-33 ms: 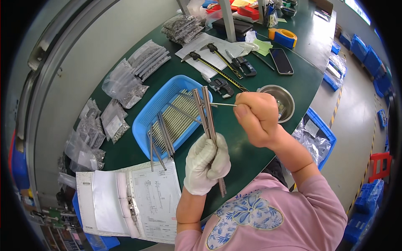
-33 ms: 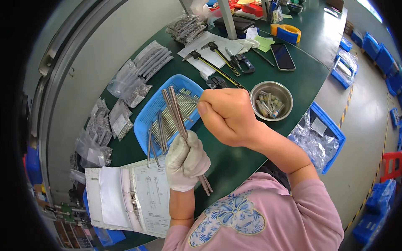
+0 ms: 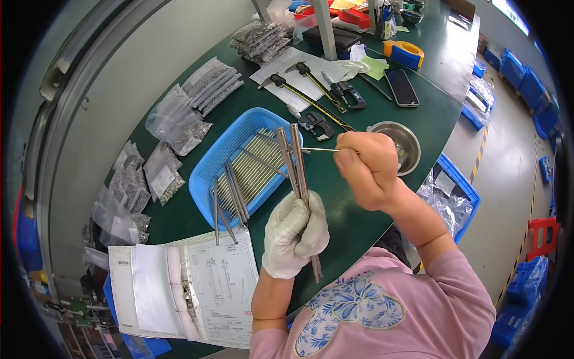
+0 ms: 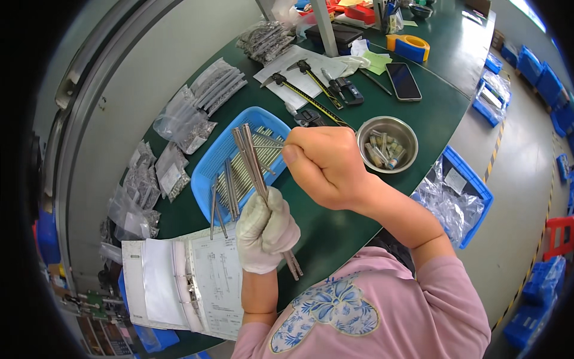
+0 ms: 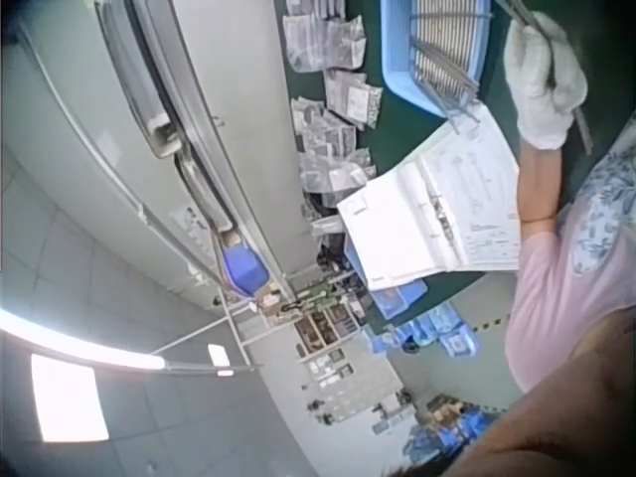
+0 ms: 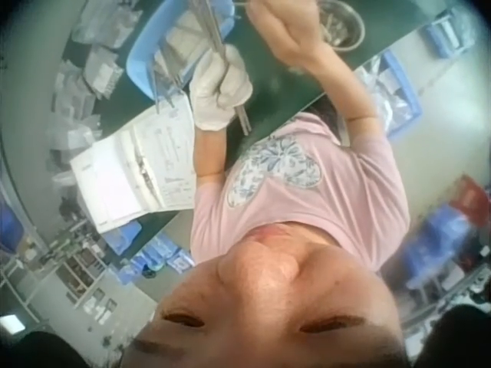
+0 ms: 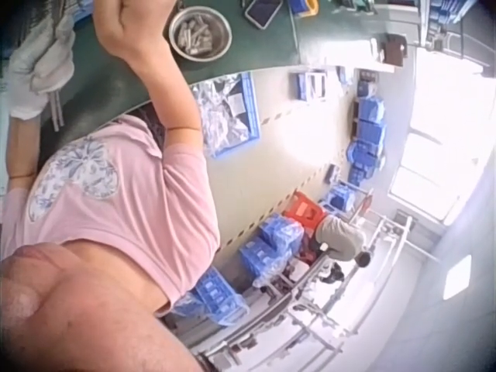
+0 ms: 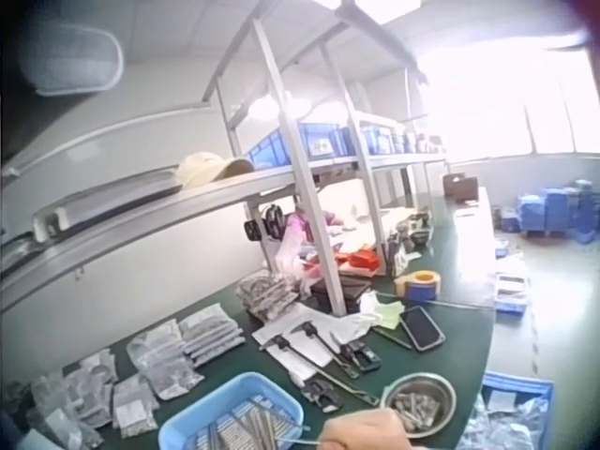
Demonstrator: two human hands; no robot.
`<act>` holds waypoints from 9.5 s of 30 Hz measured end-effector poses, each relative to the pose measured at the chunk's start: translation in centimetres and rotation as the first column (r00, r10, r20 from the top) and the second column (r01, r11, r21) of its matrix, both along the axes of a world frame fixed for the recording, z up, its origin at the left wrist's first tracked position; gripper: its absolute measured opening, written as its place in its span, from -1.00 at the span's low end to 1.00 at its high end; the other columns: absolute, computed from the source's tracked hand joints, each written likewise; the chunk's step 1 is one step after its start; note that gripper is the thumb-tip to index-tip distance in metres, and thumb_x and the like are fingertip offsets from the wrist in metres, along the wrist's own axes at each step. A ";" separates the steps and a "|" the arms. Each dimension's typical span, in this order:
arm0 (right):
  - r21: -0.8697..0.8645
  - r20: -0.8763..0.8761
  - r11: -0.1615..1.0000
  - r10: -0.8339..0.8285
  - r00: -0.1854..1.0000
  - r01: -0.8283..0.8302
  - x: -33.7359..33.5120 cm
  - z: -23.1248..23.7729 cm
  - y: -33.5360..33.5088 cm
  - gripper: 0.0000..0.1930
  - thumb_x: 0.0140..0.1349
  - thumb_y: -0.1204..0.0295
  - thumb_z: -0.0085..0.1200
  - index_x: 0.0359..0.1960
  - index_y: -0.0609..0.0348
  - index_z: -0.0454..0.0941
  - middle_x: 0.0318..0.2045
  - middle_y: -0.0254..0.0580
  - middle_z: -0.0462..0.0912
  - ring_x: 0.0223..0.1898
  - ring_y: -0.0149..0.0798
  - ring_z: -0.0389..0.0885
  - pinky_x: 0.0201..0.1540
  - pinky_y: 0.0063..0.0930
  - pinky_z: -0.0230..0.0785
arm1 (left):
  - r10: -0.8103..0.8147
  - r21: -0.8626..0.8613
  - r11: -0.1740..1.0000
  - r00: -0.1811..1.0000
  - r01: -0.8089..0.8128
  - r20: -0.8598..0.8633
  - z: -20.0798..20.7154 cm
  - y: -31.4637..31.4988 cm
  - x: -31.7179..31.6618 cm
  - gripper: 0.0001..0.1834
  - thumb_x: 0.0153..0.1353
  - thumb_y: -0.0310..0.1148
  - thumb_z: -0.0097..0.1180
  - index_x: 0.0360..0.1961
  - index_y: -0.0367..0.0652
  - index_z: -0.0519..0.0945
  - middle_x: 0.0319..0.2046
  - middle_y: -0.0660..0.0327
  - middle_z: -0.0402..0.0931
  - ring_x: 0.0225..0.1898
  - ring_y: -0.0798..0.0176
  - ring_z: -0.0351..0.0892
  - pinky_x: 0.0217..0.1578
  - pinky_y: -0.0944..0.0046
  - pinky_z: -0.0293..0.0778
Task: The worker is assembling hardware by inserting small pins into metal tubes at a manufacturing workstation.
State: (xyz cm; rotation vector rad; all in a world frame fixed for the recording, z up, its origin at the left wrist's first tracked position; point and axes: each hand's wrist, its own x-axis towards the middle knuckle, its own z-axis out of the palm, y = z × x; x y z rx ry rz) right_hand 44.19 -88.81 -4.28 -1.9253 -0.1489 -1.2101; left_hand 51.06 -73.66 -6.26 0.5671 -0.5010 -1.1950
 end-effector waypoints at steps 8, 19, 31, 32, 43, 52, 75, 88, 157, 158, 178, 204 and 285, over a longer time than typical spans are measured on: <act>0.245 -0.089 0.948 0.231 0.969 -0.203 -0.4 -0.3 -0.4 -0.84 0.10 0.54 -0.14 -0.62 0.27 0.33 -0.80 -0.26 0.26 -0.79 -0.37 0.17 -0.71 -0.50 0.07 | 0.067 0.082 0.993 0.984 -0.081 0.164 -0.3 0.3 0.3 -0.70 0.23 -0.21 -0.16 -0.35 -0.29 0.36 -0.71 0.09 0.42 -0.86 0.49 0.05 -0.81 0.54 0.01; 0.097 0.009 0.987 0.130 0.991 -0.130 0.2 -0.7 -0.1 -0.80 0.07 0.49 -0.25 -0.67 0.31 0.24 -0.81 -0.24 0.27 -0.79 -0.34 0.24 -0.72 -0.51 0.08 | 0.014 0.083 0.996 0.982 -0.031 0.190 -0.2 0.1 0.4 -0.66 0.25 -0.22 -0.21 -0.27 -0.35 0.38 -0.57 -0.04 0.50 -0.85 0.44 0.20 -0.80 0.54 0.12; -0.158 -0.053 0.985 -0.077 0.996 0.067 -0.5 0.3 0.0 -0.87 0.03 0.56 -0.11 -0.65 0.26 0.35 -0.83 -0.19 0.23 -0.79 -0.19 0.24 -0.72 -0.43 0.10 | 0.079 0.112 0.986 0.945 -0.121 0.319 -0.3 0.0 0.5 -0.67 0.25 -0.21 -0.21 -0.28 -0.32 0.39 -0.62 0.05 0.47 -0.80 0.46 0.26 -0.77 0.56 0.12; -0.158 -0.053 0.985 -0.077 0.996 0.068 -0.5 0.3 -0.1 -0.87 0.03 0.56 -0.11 -0.65 0.26 0.35 -0.83 -0.19 0.23 -0.79 -0.19 0.24 -0.72 -0.43 0.10 | 0.104 0.137 0.977 0.926 -0.164 0.364 -0.3 0.0 0.4 -0.67 0.25 -0.21 -0.21 -0.28 -0.32 0.39 -0.65 0.08 0.46 -0.79 0.46 0.27 -0.76 0.56 0.12; -0.200 0.060 0.978 0.076 0.995 -0.062 1.4 -1.0 -1.2 -0.86 0.10 0.51 -0.12 -0.59 0.27 0.35 -0.75 -0.19 0.34 -0.73 -0.19 0.33 -0.65 -0.47 0.19 | 0.107 0.173 0.971 0.947 -0.165 0.302 -0.1 0.3 0.5 -0.72 0.25 -0.25 -0.19 -0.33 -0.29 0.38 -0.66 0.12 0.45 -0.77 0.44 0.31 -0.73 0.55 0.22; 0.002 -0.066 0.987 0.158 0.985 -0.158 1.3 -1.1 -0.3 -0.81 0.15 0.47 -0.24 -0.55 0.31 0.33 -0.72 -0.20 0.38 -0.71 -0.33 0.29 -0.65 -0.51 0.12 | 0.127 0.240 0.947 0.935 -0.213 0.330 0.3 0.5 0.5 -0.71 0.21 -0.21 -0.12 -0.37 -0.27 0.37 -0.64 0.04 0.47 -0.76 0.33 0.39 -0.73 0.46 0.32; -0.100 -0.024 0.976 0.193 0.981 -0.195 0.3 -3.4 -0.3 -0.93 0.02 0.59 -0.14 -0.56 0.29 0.39 -0.69 -0.21 0.44 -0.71 -0.24 0.37 -0.64 -0.49 0.22 | 0.276 0.046 0.938 0.820 -0.344 0.502 -2.6 -1.7 0.4 -0.71 0.27 -0.24 -0.24 -0.26 -0.26 0.40 -0.55 0.23 0.40 -0.61 0.47 0.33 -0.56 0.53 0.26; -0.083 -0.151 0.939 0.319 0.936 -0.333 -1.2 -4.1 -0.8 -0.92 -0.02 0.58 -0.18 -0.62 0.29 0.32 -0.78 -0.25 0.34 -0.78 -0.29 0.26 -0.72 -0.47 0.10 | 0.335 -0.153 0.915 0.493 -0.374 0.803 -2.6 -1.3 1.5 -0.81 0.06 -0.49 0.08 -0.27 -0.30 0.49 -0.47 0.14 0.54 -0.46 0.31 0.56 -0.44 0.42 0.44; -0.228 -0.059 0.971 -0.089 0.994 0.073 -1.6 -0.7 0.4 -0.87 -0.16 0.62 -0.06 -0.76 0.23 0.29 -0.85 -0.23 0.18 -0.84 -0.21 0.16 -0.78 -0.41 0.02 | 0.214 0.253 0.900 0.865 -0.355 0.453 0.7 0.3 0.1 -0.77 0.21 -0.30 -0.09 -0.31 -0.30 0.43 -0.70 0.23 0.39 -0.76 0.51 0.22 -0.74 0.59 0.13; -0.261 -0.104 0.963 -0.104 0.989 0.074 -1.8 -0.5 0.4 -0.88 -0.14 0.62 -0.06 -0.74 0.23 0.30 -0.85 -0.23 0.19 -0.83 -0.20 0.17 -0.77 -0.42 0.03 | 0.213 0.254 0.900 0.865 -0.355 0.454 0.7 0.4 0.1 -0.77 0.21 -0.30 -0.09 -0.31 -0.30 0.43 -0.70 0.23 0.39 -0.76 0.51 0.22 -0.74 0.59 0.13; -0.196 -0.006 0.980 0.033 0.999 -0.033 -0.9 -1.5 0.3 -0.93 -0.13 0.62 -0.08 -0.68 0.25 0.33 -0.80 -0.19 0.27 -0.78 -0.15 0.23 -0.72 -0.40 0.08 | 0.068 0.176 0.978 0.968 -0.113 0.240 0.4 0.6 0.6 -0.70 0.23 -0.28 -0.16 -0.28 -0.36 0.43 -0.55 0.02 0.51 -0.72 0.39 0.42 -0.76 0.55 0.23; 0.265 -0.178 0.938 0.276 0.945 -0.224 0.6 -2.7 1.0 -0.80 0.16 0.53 -0.29 -0.62 0.31 0.25 -0.75 -0.24 0.29 -0.72 -0.39 0.23 -0.64 -0.56 0.09 | 0.271 0.240 0.892 0.879 -0.382 0.393 -0.4 -0.2 -0.1 -0.75 0.23 -0.29 -0.13 -0.36 -0.29 0.45 -0.72 0.25 0.39 -0.78 0.53 0.22 -0.76 0.58 0.11; 0.801 -0.051 0.567 0.385 0.922 -0.192 1.3 -11.3 2.3 -0.66 0.18 0.43 -0.20 -0.76 0.13 0.14 -0.81 -0.38 0.15 -0.77 -0.48 0.07 -0.68 -0.58 0.05 | 0.667 0.345 0.591 0.682 -0.729 0.298 -5.1 -0.3 1.1 -0.84 0.19 -0.33 -0.08 -0.50 -0.04 0.27 -0.71 0.39 0.19 -0.84 0.58 0.01 -0.86 0.55 -0.13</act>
